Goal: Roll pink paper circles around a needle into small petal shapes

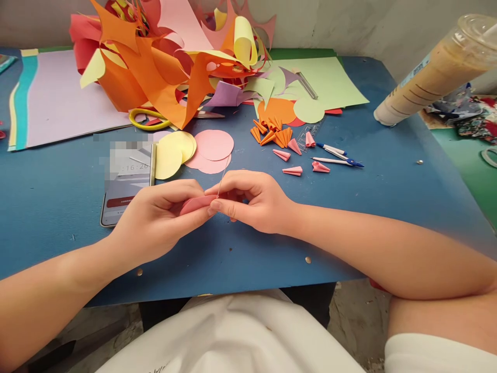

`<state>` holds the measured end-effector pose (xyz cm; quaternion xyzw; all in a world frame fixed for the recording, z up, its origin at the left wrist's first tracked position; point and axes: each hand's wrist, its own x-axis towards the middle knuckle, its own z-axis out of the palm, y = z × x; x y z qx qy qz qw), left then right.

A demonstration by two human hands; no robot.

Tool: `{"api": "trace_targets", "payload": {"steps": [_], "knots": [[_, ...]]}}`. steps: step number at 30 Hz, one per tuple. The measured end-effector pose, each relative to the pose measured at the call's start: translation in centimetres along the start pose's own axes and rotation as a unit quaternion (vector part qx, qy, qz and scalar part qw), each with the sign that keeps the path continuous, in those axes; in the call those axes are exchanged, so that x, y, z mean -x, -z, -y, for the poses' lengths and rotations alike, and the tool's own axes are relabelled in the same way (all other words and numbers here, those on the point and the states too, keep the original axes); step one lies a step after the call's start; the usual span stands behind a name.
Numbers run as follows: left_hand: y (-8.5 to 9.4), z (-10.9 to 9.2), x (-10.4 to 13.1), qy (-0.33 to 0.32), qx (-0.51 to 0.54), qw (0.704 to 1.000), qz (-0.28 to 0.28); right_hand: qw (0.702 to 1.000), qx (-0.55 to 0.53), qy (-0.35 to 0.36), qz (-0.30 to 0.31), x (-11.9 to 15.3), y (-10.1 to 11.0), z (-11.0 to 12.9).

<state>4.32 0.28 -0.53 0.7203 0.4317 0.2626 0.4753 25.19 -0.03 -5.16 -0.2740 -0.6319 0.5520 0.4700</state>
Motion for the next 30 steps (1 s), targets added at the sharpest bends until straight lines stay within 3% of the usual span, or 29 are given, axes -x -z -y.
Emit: {"api": "trace_targets", "payload": {"steps": [6,16,24,30], "knots": [[-0.14,-0.15,0.06,0.053,-0.005,0.999,-0.005,1.0,0.017,-0.021,-0.014,0.01,-0.02,0.14],[-0.28,0.25,0.04,0.023,-0.024,0.999,0.003,0.998,-0.001,-0.062,-0.004,0.11,0.06,0.21],[-0.19,0.24,0.18,-0.002,-0.026,1.0,0.013,0.998,-0.023,-0.058,0.008,-0.01,0.05,0.03],[-0.04,0.08,0.0,0.018,-0.004,1.0,0.012,0.999,-0.038,0.0,0.019,-0.05,0.2,0.06]]}}
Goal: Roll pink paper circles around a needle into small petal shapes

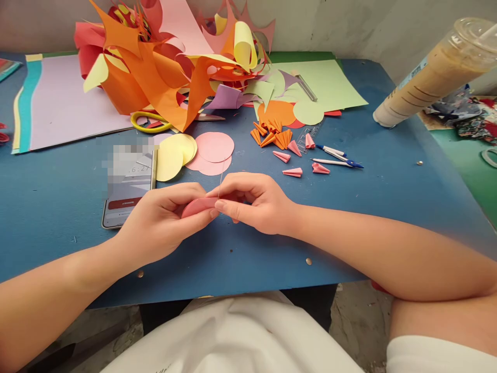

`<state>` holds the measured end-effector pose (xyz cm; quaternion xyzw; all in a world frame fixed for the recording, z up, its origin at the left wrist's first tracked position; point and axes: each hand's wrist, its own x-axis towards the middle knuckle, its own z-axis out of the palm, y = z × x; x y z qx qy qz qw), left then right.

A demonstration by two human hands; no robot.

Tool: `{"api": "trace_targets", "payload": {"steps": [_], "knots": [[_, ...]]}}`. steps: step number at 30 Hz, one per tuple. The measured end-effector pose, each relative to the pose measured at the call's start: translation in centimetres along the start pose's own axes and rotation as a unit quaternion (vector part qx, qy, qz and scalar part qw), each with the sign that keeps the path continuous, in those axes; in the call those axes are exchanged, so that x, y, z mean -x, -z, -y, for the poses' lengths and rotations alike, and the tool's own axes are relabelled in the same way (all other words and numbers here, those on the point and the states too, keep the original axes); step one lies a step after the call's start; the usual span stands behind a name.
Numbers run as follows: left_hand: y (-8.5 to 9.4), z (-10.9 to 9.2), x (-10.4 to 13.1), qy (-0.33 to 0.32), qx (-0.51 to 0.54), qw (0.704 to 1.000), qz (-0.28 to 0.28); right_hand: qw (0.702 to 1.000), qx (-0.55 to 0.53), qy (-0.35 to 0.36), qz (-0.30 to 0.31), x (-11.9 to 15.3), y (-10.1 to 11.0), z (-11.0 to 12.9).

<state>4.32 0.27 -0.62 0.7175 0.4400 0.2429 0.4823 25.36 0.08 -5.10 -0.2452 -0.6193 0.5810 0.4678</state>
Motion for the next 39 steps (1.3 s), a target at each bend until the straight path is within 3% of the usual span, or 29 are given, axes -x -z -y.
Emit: {"api": "trace_targets", "payload": {"steps": [9,24,32,39], "knots": [[-0.3,0.4,-0.1,-0.009,-0.009,0.999,-0.031,0.998,0.035,-0.009,-0.045,0.1,-0.3,0.0],[-0.4,0.6,0.1,-0.075,-0.07,0.994,-0.044,0.994,0.099,0.009,-0.047,0.3,-0.5,0.0],[-0.6,1.2,-0.1,-0.081,-0.034,0.995,-0.051,0.991,0.112,0.009,-0.066,0.4,-0.5,-0.1],[-0.8,1.1,0.2,-0.122,-0.085,0.987,-0.055,0.986,0.152,0.035,-0.065,0.5,-0.6,0.0]]}}
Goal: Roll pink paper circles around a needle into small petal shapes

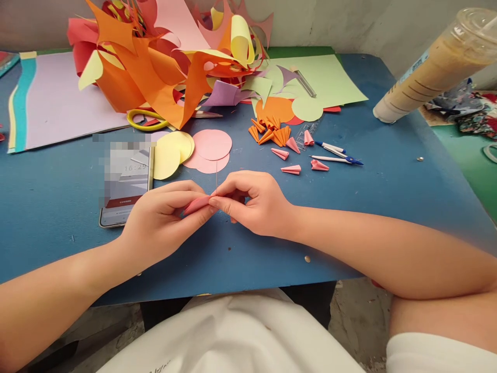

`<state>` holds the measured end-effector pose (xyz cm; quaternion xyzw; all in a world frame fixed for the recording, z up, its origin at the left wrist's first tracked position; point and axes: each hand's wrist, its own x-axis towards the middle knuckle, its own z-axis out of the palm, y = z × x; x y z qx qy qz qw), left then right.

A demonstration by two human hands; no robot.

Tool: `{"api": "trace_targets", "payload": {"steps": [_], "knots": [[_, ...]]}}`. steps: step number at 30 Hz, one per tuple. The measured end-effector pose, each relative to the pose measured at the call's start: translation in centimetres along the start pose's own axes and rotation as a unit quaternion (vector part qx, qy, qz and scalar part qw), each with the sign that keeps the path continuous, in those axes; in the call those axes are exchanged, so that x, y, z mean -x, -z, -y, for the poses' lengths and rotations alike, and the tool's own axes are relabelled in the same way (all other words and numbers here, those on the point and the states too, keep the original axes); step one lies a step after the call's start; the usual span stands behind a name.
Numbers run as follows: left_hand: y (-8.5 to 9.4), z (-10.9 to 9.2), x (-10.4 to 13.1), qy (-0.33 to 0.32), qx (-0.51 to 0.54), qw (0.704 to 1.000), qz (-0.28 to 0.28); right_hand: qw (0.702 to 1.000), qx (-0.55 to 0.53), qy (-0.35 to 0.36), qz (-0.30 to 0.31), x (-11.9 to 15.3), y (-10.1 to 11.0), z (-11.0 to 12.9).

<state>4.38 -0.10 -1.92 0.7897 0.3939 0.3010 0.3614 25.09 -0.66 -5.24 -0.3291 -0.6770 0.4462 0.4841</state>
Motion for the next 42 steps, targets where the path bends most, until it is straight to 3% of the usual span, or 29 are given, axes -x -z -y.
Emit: {"api": "trace_targets", "payload": {"steps": [7,12,18,23,31,37,42], "knots": [[0.37,-0.22,-0.38,-0.01,-0.004,1.0,0.011,0.998,-0.048,-0.044,0.011,-0.19,0.08,-0.07],[0.46,-0.24,-0.44,0.006,0.015,1.0,0.018,0.999,-0.03,0.033,0.031,-0.27,0.24,-0.15],[0.24,-0.12,-0.27,0.02,0.016,0.999,0.024,0.998,0.017,0.053,0.018,-0.16,0.18,0.17],[0.22,-0.18,-0.33,0.025,0.016,0.999,0.026,0.999,0.025,0.04,0.017,-0.17,0.17,0.28],[0.45,-0.1,0.02,-0.024,-0.026,0.998,0.061,0.999,-0.023,0.016,0.046,-0.22,0.34,0.06],[0.38,-0.12,-0.04,-0.014,-0.025,0.998,0.056,0.997,-0.047,-0.015,0.056,-0.18,0.27,-0.06],[0.5,-0.55,-0.19,0.034,0.01,0.998,0.056,0.997,-0.024,0.049,0.047,-0.34,0.3,-0.17]]}}
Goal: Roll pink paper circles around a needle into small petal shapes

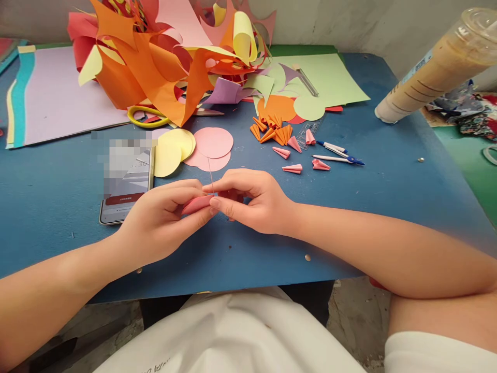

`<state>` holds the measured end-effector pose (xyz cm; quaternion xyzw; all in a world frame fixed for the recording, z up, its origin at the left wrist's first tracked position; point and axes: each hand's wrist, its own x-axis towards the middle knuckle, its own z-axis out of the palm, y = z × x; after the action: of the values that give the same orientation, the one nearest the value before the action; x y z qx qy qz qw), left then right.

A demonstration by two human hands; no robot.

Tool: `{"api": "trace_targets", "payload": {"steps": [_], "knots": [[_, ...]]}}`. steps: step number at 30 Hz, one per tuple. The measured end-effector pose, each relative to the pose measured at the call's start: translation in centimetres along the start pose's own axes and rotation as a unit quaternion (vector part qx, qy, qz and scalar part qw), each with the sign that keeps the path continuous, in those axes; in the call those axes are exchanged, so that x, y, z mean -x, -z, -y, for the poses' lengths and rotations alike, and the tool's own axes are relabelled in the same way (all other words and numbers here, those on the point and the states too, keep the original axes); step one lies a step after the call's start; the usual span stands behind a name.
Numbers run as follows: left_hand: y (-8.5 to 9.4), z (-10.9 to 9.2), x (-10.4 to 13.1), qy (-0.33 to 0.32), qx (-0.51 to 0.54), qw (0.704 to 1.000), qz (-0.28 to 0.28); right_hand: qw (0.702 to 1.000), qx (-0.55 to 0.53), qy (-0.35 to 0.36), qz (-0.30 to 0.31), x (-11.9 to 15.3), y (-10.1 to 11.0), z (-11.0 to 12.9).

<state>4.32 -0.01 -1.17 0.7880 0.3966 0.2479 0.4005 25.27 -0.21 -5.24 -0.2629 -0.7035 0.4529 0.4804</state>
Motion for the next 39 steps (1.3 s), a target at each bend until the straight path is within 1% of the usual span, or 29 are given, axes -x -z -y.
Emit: {"api": "trace_targets", "payload": {"steps": [2,3,6,8,10,15,23,28,31,34,36,39], "knots": [[-0.02,-0.06,-0.06,0.025,0.024,0.999,0.003,0.999,0.037,0.022,0.002,-0.08,0.06,0.06],[-0.04,-0.05,-0.12,0.043,0.039,0.998,0.003,0.998,0.056,0.022,0.001,-0.12,0.08,0.12],[-0.12,0.09,-0.36,0.103,0.087,0.991,0.001,0.996,0.09,0.001,-0.009,-0.15,0.09,0.34],[-0.16,0.17,-0.5,0.121,0.106,0.987,0.003,0.995,0.094,-0.014,-0.016,-0.13,0.07,0.43],[-0.18,0.18,-0.53,0.113,0.112,0.987,0.0,0.996,0.09,-0.021,-0.019,-0.11,0.05,0.42],[-0.25,0.13,-0.32,0.081,0.095,0.992,-0.012,0.998,0.063,-0.011,-0.017,-0.03,0.02,0.13],[-0.18,-0.1,-0.11,0.071,0.078,0.994,-0.014,0.998,0.051,-0.027,-0.005,-0.05,-0.02,0.1],[-0.11,-0.17,-0.16,0.068,0.071,0.995,-0.019,0.999,0.037,-0.022,0.004,-0.02,0.04,0.08],[-0.23,0.07,-0.27,0.08,0.083,0.993,-0.016,0.999,0.019,-0.033,-0.006,0.02,-0.03,0.13],[-0.34,0.29,-0.32,0.094,0.104,0.99,-0.018,0.998,-0.003,-0.06,-0.029,0.05,-0.11,0.19],[-0.33,0.34,-0.28,0.087,0.11,0.99,-0.019,0.996,-0.019,-0.074,-0.037,0.06,-0.11,0.18],[-0.25,0.26,-0.14,0.065,0.099,0.993,-0.021,0.996,-0.039,-0.074,-0.031,0.07,-0.04,0.13]]}}
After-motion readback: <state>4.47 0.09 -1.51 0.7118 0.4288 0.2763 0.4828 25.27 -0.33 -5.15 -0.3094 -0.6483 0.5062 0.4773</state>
